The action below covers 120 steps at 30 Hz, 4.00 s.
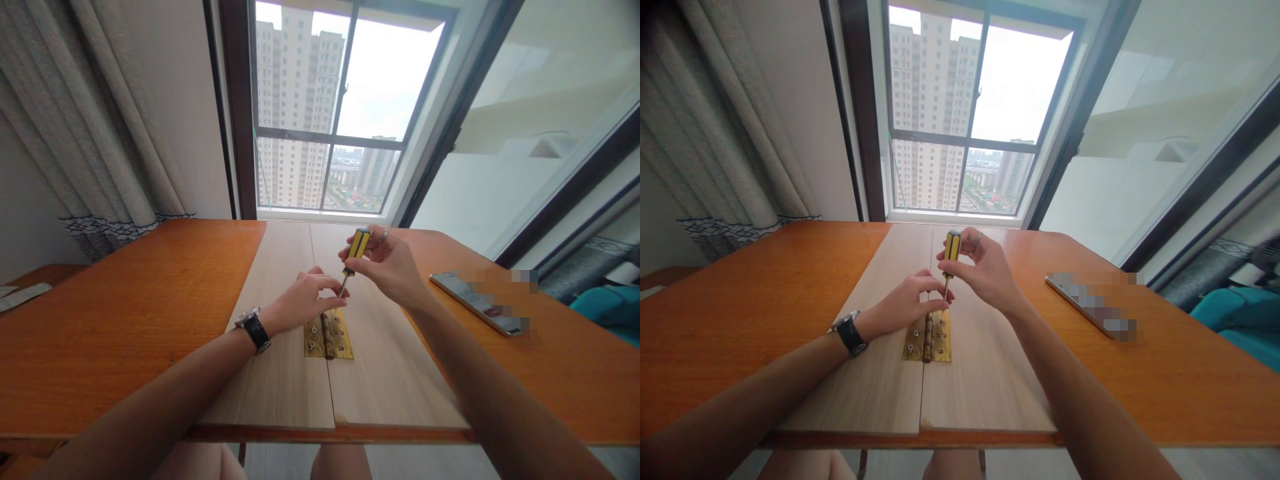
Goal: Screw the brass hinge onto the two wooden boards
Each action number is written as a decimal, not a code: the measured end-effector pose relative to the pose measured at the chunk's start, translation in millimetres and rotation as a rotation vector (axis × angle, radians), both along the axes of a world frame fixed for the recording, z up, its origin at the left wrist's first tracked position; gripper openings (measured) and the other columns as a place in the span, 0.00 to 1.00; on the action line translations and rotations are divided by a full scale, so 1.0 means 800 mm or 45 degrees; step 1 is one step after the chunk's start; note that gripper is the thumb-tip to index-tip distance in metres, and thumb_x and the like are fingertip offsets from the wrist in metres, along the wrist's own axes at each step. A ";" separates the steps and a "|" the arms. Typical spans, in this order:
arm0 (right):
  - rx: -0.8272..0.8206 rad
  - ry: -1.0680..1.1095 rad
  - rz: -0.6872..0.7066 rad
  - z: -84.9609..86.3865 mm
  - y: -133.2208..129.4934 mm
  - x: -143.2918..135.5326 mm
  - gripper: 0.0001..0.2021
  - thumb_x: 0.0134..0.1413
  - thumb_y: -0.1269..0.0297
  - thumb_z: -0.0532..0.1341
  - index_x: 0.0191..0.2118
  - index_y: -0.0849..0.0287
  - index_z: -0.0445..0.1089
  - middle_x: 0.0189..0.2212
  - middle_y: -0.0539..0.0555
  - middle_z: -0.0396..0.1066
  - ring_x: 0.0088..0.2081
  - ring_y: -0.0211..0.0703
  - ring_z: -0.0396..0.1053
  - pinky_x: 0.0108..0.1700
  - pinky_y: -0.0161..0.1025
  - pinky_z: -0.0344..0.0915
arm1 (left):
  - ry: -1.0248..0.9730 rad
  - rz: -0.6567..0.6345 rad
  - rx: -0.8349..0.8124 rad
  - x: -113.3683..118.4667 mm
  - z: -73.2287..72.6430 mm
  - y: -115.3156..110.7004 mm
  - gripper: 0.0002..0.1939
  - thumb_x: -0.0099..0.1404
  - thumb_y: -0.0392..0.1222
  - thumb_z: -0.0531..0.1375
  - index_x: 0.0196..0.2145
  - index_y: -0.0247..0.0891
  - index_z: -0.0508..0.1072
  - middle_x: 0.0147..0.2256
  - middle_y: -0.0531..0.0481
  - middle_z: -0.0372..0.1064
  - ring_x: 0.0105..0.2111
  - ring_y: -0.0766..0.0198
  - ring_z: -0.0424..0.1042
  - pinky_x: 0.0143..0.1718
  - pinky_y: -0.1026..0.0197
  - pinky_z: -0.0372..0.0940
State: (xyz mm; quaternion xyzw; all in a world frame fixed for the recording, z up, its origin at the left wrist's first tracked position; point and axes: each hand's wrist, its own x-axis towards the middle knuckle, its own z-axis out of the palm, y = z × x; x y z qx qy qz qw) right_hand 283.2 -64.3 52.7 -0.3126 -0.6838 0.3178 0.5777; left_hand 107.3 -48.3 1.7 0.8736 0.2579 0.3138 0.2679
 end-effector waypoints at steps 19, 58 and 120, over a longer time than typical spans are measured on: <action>0.037 0.089 -0.060 -0.007 0.003 -0.005 0.15 0.41 0.60 0.74 0.35 0.55 0.72 0.28 0.50 0.78 0.34 0.47 0.78 0.37 0.46 0.74 | 0.051 0.090 0.066 0.001 0.003 0.000 0.08 0.69 0.42 0.60 0.36 0.41 0.78 0.42 0.52 0.79 0.49 0.56 0.68 0.56 0.51 0.55; -0.005 0.046 0.124 -0.005 0.002 0.004 0.13 0.49 0.57 0.71 0.39 0.53 0.74 0.33 0.48 0.71 0.34 0.39 0.68 0.36 0.37 0.69 | 0.026 0.061 0.026 0.001 0.003 -0.002 0.09 0.70 0.40 0.60 0.33 0.39 0.78 0.38 0.53 0.80 0.47 0.57 0.69 0.55 0.53 0.54; -0.163 -0.092 0.307 0.001 -0.001 0.014 0.14 0.47 0.59 0.71 0.38 0.58 0.72 0.34 0.53 0.76 0.37 0.46 0.76 0.43 0.48 0.72 | 0.174 -0.234 0.293 -0.072 0.006 -0.013 0.11 0.73 0.41 0.54 0.40 0.39 0.77 0.42 0.45 0.73 0.45 0.59 0.68 0.53 0.55 0.61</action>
